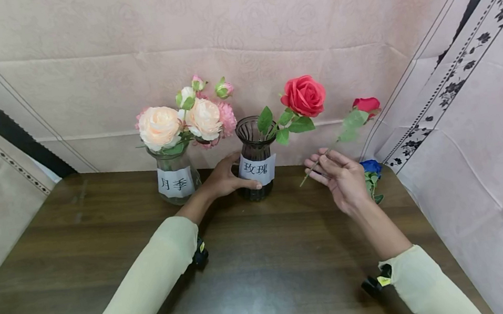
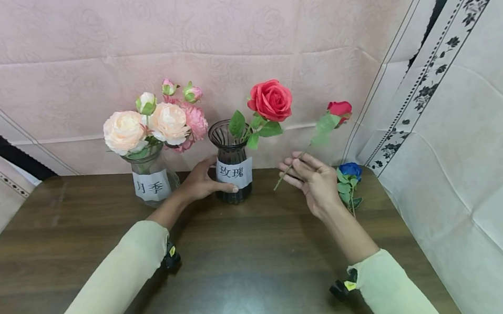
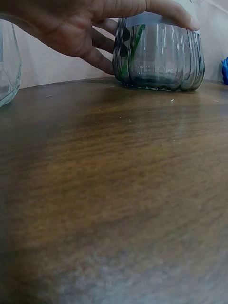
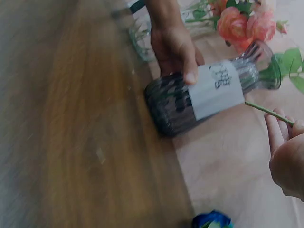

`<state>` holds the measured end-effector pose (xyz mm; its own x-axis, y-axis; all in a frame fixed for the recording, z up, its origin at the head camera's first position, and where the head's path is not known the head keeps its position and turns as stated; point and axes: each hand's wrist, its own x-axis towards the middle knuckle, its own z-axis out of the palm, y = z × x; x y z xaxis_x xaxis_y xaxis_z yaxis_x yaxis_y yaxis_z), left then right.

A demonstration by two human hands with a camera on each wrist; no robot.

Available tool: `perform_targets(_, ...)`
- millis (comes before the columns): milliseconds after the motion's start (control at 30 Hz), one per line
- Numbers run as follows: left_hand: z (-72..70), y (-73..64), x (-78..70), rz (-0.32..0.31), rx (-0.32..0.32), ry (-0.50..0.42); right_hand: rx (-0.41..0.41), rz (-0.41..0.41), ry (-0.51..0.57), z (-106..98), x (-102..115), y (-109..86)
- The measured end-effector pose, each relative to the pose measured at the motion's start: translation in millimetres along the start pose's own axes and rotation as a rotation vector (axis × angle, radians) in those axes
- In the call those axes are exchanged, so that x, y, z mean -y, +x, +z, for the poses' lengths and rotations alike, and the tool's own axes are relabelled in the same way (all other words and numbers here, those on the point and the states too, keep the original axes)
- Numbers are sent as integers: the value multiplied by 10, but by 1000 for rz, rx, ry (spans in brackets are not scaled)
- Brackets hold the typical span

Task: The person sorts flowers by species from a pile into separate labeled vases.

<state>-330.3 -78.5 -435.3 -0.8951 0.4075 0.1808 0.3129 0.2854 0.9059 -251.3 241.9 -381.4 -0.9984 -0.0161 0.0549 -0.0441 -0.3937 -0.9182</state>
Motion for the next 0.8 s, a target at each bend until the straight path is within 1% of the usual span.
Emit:
perform_targets(200, 5, -13, 3, -2, -2, 13, 22, -49, 12, 282, 66, 52)
perform_targets(367, 11, -11, 1, 3, -1, 17, 43, -80, 63, 496, 132, 109)
perform_targets(467, 10, -9, 2, 2, -2, 22, 37, -102, 99, 613, 171, 132)
perform_targets(600, 7, -5, 2, 1, -5, 25, -13, -119, 161, 740, 209, 159)
perform_targets(800, 0, -1, 12, 2, -3, 21, -96, -127, 315, 852, 215, 250)
